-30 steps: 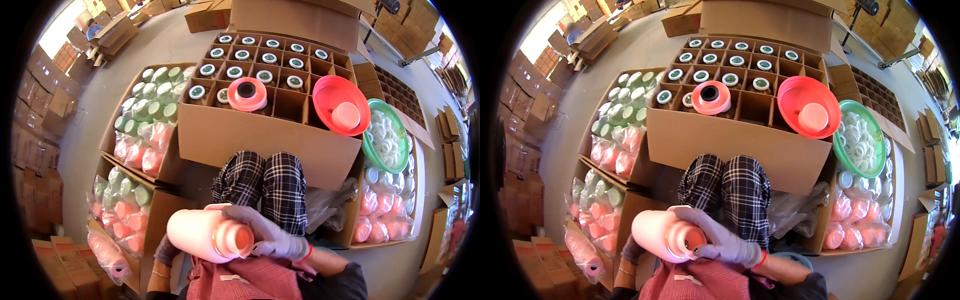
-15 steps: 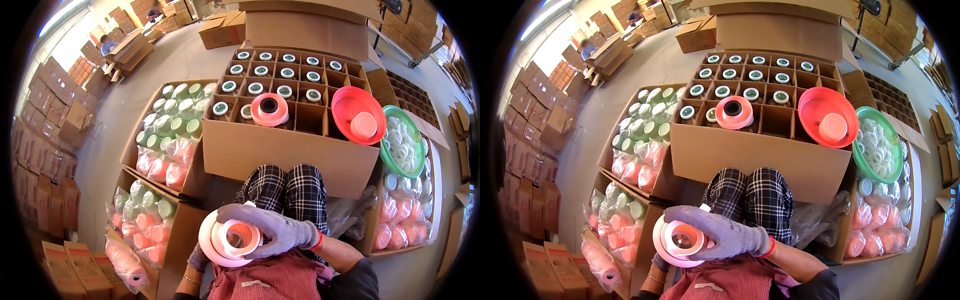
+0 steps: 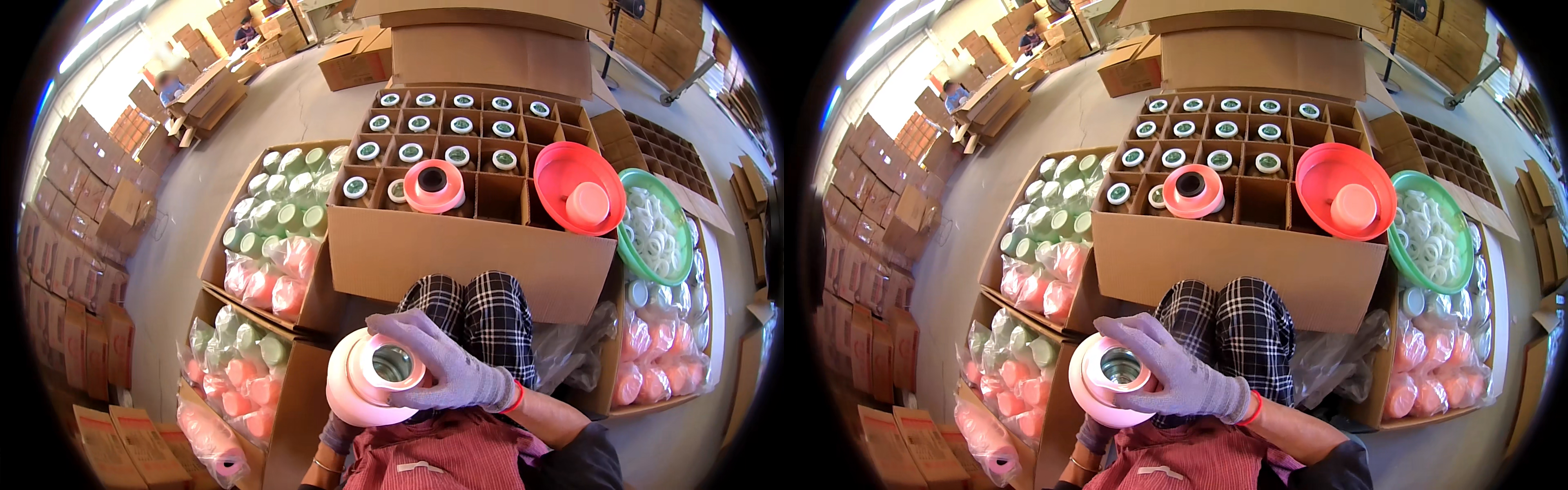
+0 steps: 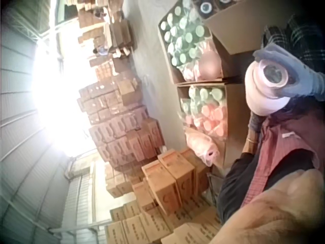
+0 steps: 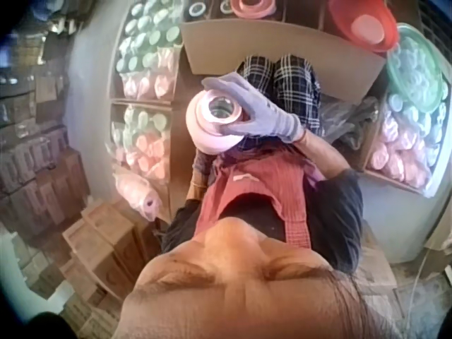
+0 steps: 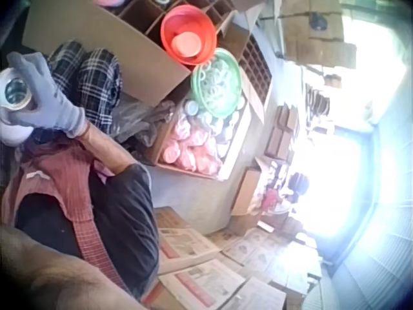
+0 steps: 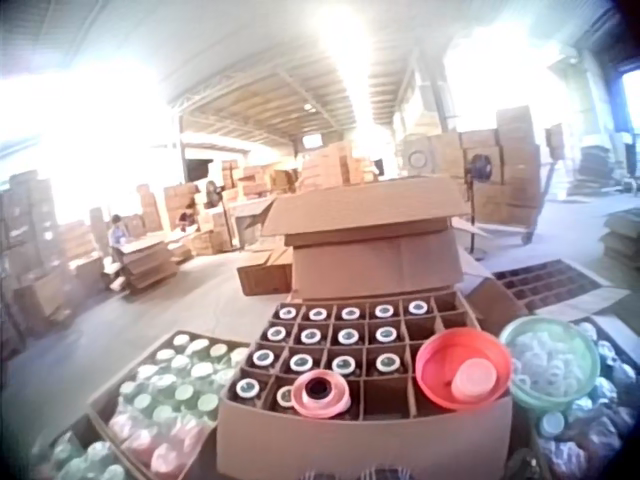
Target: The person sits on the floor in a warehouse and assembles plastic kettles. They pick up a kettle body, insert a metal heating element, and screw on a lid. The person handles pink and green kettles, placing the assembled units into a cardboard box.
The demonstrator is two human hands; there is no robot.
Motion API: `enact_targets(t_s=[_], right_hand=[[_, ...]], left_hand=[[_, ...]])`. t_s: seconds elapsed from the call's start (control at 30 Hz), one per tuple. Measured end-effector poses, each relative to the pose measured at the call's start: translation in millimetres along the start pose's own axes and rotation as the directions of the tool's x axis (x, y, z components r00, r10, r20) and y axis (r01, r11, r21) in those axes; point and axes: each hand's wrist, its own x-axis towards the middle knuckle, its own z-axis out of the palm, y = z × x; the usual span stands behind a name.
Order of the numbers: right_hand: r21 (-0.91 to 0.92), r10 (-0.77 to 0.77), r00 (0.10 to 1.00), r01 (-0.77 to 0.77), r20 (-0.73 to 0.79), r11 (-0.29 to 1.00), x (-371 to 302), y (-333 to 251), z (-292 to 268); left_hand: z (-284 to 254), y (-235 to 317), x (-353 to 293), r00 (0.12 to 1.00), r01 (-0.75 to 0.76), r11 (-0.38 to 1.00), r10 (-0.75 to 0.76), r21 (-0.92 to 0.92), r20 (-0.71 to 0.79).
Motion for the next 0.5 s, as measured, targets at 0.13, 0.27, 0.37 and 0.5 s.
enact_targets(t_s=[0.13, 0.27, 0.37, 0.5], right_hand=[[-0.01, -0.018, 0.993, 0.017, -0.121, 1.0, -5.4, -0.1, 2.4], [-0.063, 0.082, 0.979, -0.095, -0.186, 0.993, -28.6, -4.5, -9.2], [-0.308, 0.088, 0.958, -0.174, -0.274, 0.935, -66.2, -13.8, -13.5], [-0.179, 0.681, 0.712, -0.703, -0.172, 0.689, -114.7, -20.4, -1.0]], left_hand=[[-0.6, 0.9, 1.3, 1.0, -0.005, 1.0, 0.006, 0.03, -0.02], [37.5, 51.6, 5.8, 0.993, -0.07, 0.957, 0.094, 0.282, -0.075], [95.7, 126.6, 14.3, 0.975, -0.189, 0.701, 0.218, 0.687, 0.046], [179.2, 160.5, 40.9, 0.824, -0.567, 0.026, -0.006, 0.823, 0.567]])
